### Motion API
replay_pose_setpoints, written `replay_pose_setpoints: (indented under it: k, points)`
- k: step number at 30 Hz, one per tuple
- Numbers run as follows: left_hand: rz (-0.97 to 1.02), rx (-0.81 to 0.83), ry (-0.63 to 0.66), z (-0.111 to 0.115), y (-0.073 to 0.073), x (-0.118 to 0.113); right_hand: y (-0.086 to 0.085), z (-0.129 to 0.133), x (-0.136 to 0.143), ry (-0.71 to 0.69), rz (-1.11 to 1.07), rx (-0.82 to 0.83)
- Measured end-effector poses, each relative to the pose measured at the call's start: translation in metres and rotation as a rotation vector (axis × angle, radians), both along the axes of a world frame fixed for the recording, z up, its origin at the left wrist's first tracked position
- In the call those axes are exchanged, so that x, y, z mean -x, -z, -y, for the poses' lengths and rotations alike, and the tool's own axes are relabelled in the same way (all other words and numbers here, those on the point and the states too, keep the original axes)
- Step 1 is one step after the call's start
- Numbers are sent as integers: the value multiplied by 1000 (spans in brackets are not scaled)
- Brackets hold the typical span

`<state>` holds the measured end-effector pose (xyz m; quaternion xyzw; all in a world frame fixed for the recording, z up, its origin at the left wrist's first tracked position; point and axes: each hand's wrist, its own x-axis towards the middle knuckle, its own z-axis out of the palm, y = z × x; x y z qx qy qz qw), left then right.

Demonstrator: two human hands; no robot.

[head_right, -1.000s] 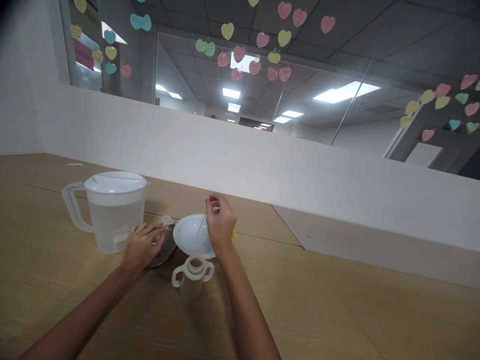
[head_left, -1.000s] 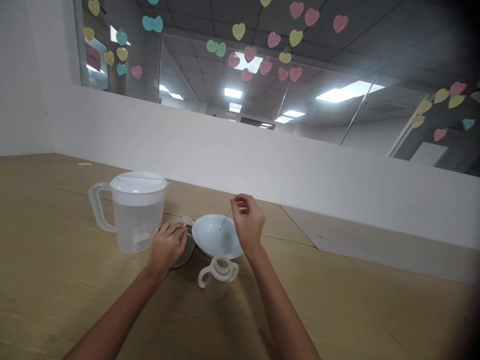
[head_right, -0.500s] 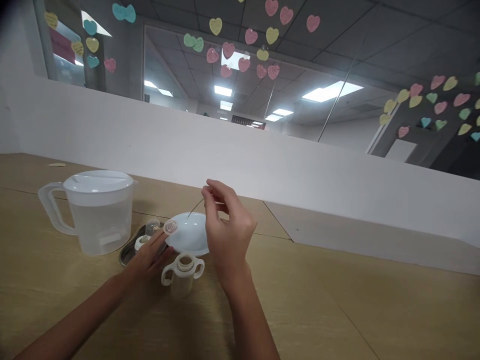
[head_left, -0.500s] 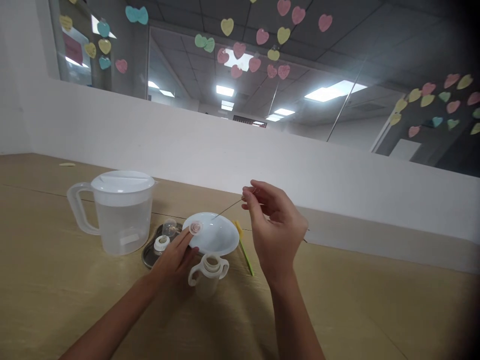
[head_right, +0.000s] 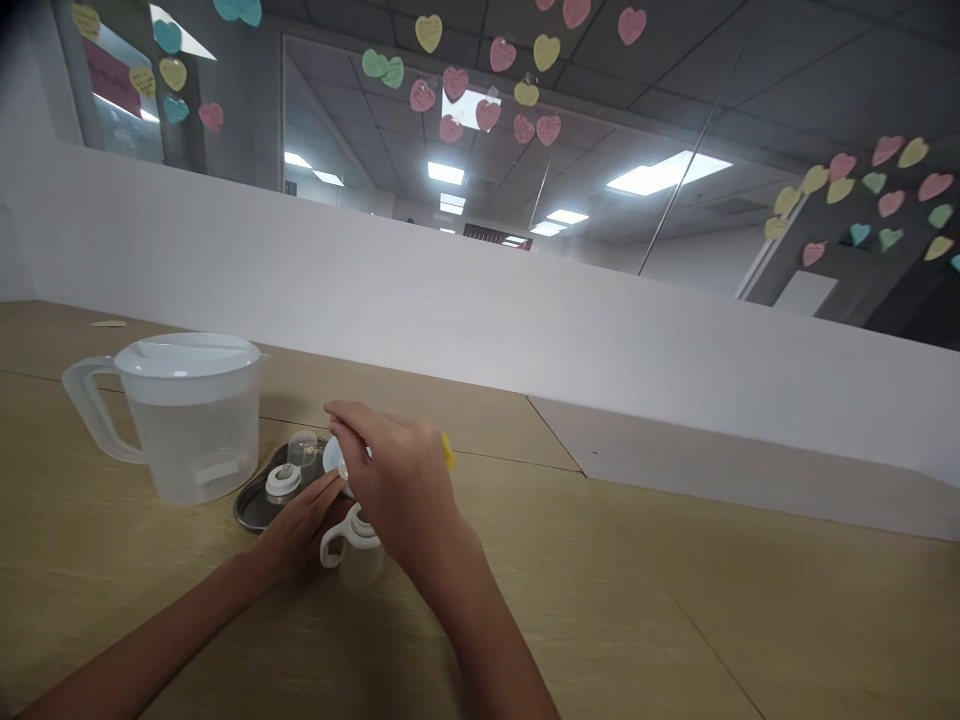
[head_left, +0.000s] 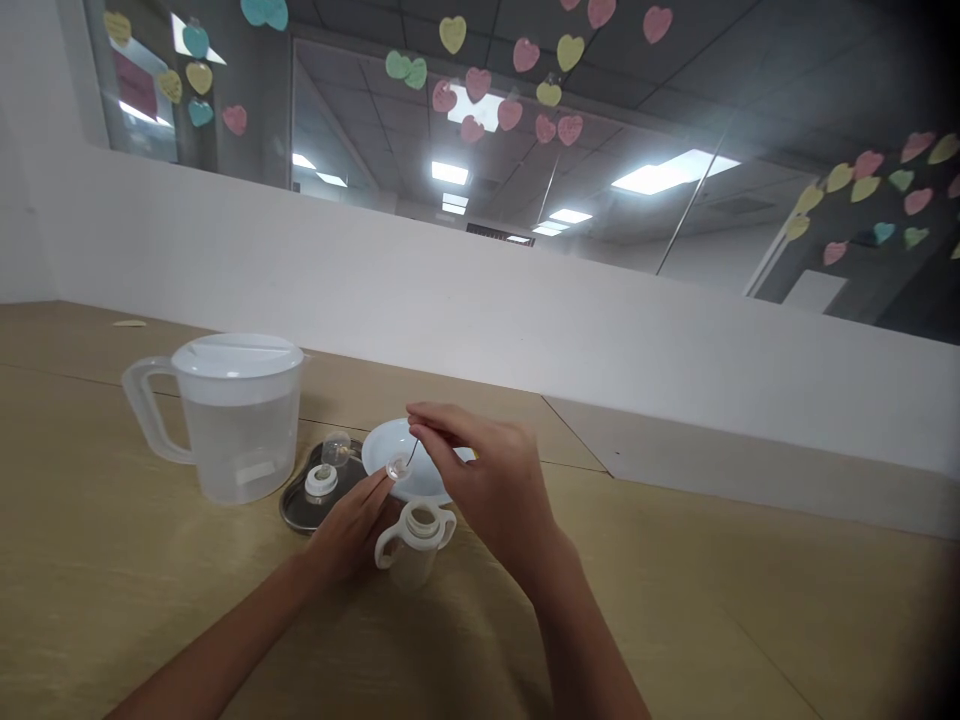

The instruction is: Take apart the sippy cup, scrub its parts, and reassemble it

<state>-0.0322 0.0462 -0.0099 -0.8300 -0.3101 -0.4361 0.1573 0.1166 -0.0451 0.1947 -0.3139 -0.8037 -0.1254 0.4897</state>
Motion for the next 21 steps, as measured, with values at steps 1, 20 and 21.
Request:
replay_pose_setpoints:
  k: [1,20,21]
  points:
    - [2,-2,-4,0,0,0,1,-1,0,-4,7,20]
    - [18,101,61,-2,4,-1,9,-9,5,30,85,115]
    - [16,114,61,-2,4,-1,9,-9,6,36,86,118]
